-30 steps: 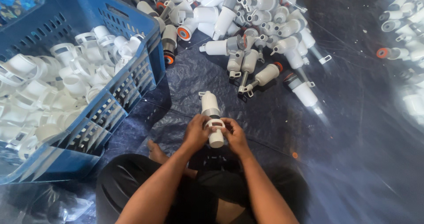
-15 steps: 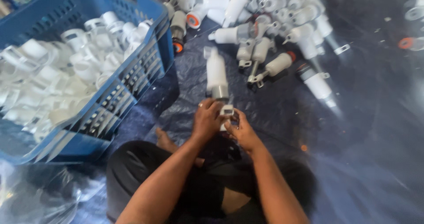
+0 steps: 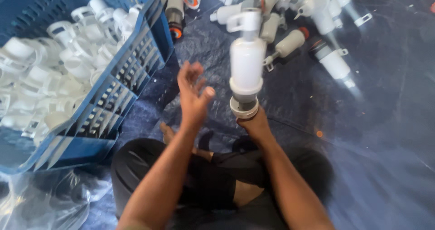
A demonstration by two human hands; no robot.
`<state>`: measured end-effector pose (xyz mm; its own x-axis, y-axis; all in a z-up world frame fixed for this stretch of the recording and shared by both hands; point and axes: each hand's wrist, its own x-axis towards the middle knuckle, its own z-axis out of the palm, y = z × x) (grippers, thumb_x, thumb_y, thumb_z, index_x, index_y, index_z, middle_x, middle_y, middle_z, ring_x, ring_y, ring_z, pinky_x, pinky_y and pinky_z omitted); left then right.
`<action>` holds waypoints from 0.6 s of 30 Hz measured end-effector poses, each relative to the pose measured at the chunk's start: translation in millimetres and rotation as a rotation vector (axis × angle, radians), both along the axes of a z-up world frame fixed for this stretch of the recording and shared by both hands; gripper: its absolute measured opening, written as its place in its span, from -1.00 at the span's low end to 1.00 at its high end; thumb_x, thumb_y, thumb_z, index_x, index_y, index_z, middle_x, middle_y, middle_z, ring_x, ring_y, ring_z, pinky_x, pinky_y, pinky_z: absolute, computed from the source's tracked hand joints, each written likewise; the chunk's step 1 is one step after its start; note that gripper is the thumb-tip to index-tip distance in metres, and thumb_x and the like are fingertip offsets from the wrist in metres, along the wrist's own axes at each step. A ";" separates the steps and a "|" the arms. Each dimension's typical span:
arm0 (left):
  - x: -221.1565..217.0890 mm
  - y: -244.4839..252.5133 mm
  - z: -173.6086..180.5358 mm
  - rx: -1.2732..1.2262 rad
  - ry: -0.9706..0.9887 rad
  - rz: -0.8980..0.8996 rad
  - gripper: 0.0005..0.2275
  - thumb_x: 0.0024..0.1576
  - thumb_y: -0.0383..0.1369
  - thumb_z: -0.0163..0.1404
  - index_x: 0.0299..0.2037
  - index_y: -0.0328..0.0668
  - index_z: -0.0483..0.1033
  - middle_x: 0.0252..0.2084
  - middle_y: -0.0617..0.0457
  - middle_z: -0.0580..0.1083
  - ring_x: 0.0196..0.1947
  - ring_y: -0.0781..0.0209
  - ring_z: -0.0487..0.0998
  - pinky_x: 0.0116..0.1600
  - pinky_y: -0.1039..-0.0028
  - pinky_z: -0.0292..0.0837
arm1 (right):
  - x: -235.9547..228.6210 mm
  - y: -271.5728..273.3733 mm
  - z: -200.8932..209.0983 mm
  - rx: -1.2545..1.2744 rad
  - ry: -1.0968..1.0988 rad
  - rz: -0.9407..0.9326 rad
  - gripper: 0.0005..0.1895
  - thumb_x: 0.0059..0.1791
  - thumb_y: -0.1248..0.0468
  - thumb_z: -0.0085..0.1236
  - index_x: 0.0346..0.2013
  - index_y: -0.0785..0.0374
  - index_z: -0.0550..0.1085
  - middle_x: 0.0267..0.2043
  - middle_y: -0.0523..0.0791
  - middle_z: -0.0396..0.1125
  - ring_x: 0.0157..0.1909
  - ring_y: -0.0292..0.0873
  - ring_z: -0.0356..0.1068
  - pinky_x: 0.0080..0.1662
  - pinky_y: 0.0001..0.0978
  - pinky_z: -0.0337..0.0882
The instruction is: The person sits on the floor and assembles white plastic components by hand. They pick up cylindrical bodies, attach black rings and white caps, and place the finished units aside. The process is repeated with multiple parts from a nearby blue crate.
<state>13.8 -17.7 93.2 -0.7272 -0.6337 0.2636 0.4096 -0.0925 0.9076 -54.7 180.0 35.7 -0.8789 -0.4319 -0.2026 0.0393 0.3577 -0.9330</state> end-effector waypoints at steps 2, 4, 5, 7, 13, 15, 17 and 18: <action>0.0 -18.8 0.6 0.079 0.030 -0.211 0.09 -0.05 0.09 0.33 0.51 -0.20 -0.19 0.36 -0.07 0.28 0.37 -0.02 0.37 0.41 0.18 0.35 | 8.7 -6.4 5.5 -0.024 0.024 0.041 -0.41 -0.27 0.42 0.36 0.05 0.32 0.46 -0.10 -0.06 0.49 -0.08 -0.18 0.48 -0.06 -0.33 0.48; 5.1 -29.0 -0.5 0.148 0.051 -0.312 0.08 -0.06 0.03 0.34 0.51 -0.23 -0.19 0.33 -0.10 0.32 0.33 -0.04 0.40 0.39 0.18 0.35 | 20.8 -17.2 13.6 -0.055 0.043 0.084 -0.33 -0.28 0.37 0.39 0.12 0.30 0.43 -0.05 -0.08 0.49 -0.02 -0.17 0.48 -0.01 -0.32 0.48; 6.7 -28.5 -1.2 0.174 0.058 -0.313 0.02 -0.03 -0.05 0.35 0.50 -0.28 -0.11 0.32 -0.13 0.36 0.32 -0.02 0.40 0.41 0.20 0.34 | 26.6 -22.6 18.2 -0.072 0.054 0.103 -0.29 -0.29 0.35 0.41 0.15 0.28 0.42 -0.02 -0.09 0.49 0.02 -0.17 0.48 0.02 -0.32 0.48; 7.3 -19.9 -4.1 0.202 0.009 -0.290 -0.09 -0.02 -0.19 0.36 0.45 -0.31 0.00 0.23 -0.14 0.40 0.24 0.02 0.43 0.36 0.23 0.37 | 36.1 -28.4 26.5 -0.026 0.095 0.101 -0.26 -0.30 0.30 0.45 0.15 0.28 0.40 0.00 -0.07 0.50 0.05 -0.15 0.50 0.04 -0.29 0.48; 2.6 -2.0 -0.4 0.263 -0.097 -0.241 -0.26 -0.07 -0.36 0.34 0.26 -0.25 0.12 0.02 -0.06 0.41 0.03 0.16 0.50 0.17 0.28 0.48 | 48.4 -34.2 41.9 0.103 0.306 0.018 -0.29 -0.30 0.19 0.54 0.02 0.34 0.39 -0.07 0.07 0.51 0.01 0.04 0.54 -0.03 -0.15 0.51; 3.9 0.8 0.1 0.263 -0.086 -0.239 -0.28 -0.06 -0.36 0.33 0.25 -0.27 0.13 0.02 -0.05 0.40 0.04 0.15 0.49 0.18 0.28 0.47 | 51.2 -33.8 40.7 0.155 0.363 -0.018 -0.36 -0.28 0.17 0.54 -0.04 0.34 0.41 -0.13 0.09 0.52 -0.02 0.11 0.55 -0.06 -0.12 0.52; 5.0 6.1 1.5 0.179 -0.119 -0.181 -0.30 -0.04 -0.37 0.32 0.24 -0.28 0.13 0.02 -0.05 0.40 0.04 0.15 0.50 0.17 0.27 0.50 | 51.6 -33.7 39.8 0.221 0.408 -0.056 -0.37 -0.29 0.14 0.56 -0.10 0.34 0.42 -0.18 0.11 0.51 -0.07 0.16 0.55 -0.11 -0.08 0.53; 5.4 9.0 2.2 0.132 -0.136 -0.156 -0.31 -0.03 -0.37 0.32 0.23 -0.29 0.13 0.02 -0.05 0.39 0.04 0.15 0.50 0.17 0.26 0.51 | 51.9 -34.3 39.0 0.250 0.428 -0.080 -0.38 -0.29 0.12 0.57 -0.13 0.34 0.42 -0.20 0.12 0.51 -0.09 0.19 0.54 -0.13 -0.06 0.53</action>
<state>19.2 -8.7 95.4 -0.8423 -0.5332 0.0788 0.2558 -0.2668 0.9292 -2.8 145.8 74.7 -0.9342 -0.3440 0.0941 -0.2914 0.5841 -0.7576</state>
